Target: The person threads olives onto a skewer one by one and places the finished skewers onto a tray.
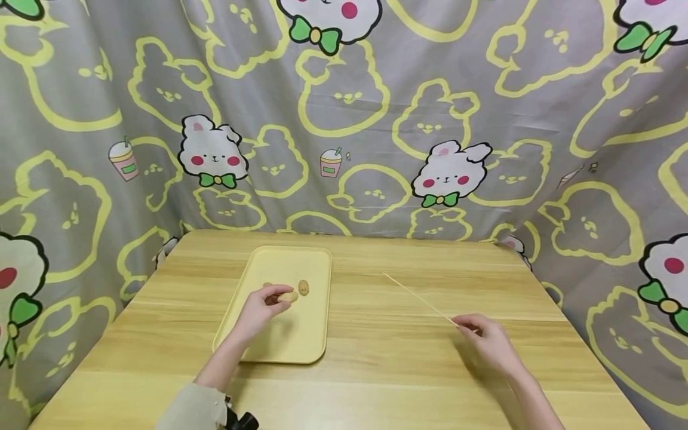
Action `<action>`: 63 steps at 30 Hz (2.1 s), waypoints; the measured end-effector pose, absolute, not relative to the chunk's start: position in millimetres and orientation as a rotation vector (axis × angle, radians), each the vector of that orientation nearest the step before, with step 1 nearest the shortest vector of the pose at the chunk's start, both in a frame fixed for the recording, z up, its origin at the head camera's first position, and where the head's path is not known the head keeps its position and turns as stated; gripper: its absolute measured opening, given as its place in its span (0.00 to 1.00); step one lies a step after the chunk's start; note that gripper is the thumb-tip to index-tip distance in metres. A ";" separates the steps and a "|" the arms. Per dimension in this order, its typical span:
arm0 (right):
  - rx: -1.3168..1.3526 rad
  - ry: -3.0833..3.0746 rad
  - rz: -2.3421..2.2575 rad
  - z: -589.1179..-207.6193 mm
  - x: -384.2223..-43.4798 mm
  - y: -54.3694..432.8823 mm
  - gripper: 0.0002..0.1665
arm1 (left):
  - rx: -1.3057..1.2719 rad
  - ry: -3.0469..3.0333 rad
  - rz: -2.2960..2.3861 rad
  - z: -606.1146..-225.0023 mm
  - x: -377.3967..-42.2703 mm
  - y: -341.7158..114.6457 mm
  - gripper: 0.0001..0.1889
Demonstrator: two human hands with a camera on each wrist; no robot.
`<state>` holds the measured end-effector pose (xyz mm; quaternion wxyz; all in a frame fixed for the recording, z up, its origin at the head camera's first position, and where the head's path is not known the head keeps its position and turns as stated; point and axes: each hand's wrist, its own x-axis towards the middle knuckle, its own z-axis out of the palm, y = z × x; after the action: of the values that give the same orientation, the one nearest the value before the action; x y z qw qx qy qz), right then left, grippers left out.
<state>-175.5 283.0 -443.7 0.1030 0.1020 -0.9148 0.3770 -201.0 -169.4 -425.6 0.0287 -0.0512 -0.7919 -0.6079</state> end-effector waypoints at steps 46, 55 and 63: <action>0.878 -2.598 1.489 -426.1 -158.4 234.0 0.06 | -0.484 -2.278 -2.297 -410.9 -196.8 -132.6 0.21; 0.898 -2.587 1.453 -426.1 -160.4 231.7 0.06 | -0.486 -2.303 -2.271 -411.0 -196.7 -129.9 0.18; 0.893 -2.543 1.469 -426.9 -159.6 231.1 0.05 | -0.537 -2.318 -2.237 -411.9 -195.3 -128.7 0.17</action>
<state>-159.6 231.1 -426.9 0.0360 0.2907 -0.8278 0.4784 -195.3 -128.7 -411.9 -0.0621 -0.1643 -0.7085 -0.6835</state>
